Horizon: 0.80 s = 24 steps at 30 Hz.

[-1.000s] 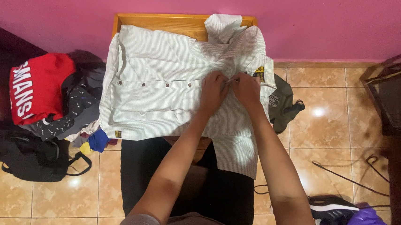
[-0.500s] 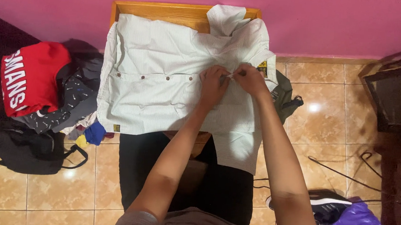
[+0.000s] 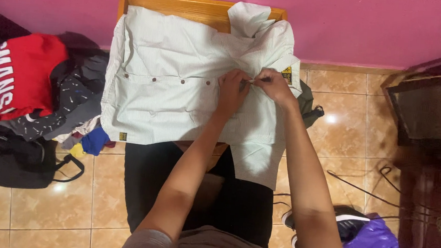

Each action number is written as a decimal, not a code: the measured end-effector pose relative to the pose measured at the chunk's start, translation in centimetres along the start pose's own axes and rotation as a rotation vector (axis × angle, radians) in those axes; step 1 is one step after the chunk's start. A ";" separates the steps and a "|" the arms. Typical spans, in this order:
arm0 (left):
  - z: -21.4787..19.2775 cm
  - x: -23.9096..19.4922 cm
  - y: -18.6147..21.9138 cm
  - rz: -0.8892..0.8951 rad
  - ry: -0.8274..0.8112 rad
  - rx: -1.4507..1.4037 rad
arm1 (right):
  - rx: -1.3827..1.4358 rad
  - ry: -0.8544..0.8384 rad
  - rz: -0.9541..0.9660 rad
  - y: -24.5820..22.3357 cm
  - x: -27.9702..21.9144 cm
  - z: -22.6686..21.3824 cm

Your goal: The person lays a light-colored, striped button-up shirt on a small wooden table. They button the shirt from bottom to top, then fold the sleeves and body of the shirt into a compact bundle.

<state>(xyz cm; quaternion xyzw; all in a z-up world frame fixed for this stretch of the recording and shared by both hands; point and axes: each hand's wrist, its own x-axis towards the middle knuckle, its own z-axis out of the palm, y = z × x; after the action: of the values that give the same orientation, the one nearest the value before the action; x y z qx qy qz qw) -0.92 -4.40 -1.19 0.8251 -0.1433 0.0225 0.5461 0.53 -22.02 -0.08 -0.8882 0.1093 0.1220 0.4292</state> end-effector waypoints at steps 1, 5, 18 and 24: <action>0.0 0.1 0.0 -0.001 -0.001 -0.003 | -0.003 0.000 0.003 0.1 -0.1 0.0; -0.1 0.1 0.0 0.003 -0.010 -0.026 | 0.006 0.037 0.000 0.4 0.0 0.2; 0.1 0.2 -0.3 0.035 -0.037 -0.140 | -0.041 0.185 0.028 2.1 1.0 1.3; 1.1 0.3 -1.7 0.098 -0.023 -0.083 | -0.029 0.138 0.102 -2.6 -0.8 0.7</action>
<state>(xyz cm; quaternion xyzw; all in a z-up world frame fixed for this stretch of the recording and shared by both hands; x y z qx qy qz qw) -0.31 -4.82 -3.12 0.7939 -0.1908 0.0337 0.5763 0.42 -19.88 1.67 -0.8939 0.1822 0.0837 0.4011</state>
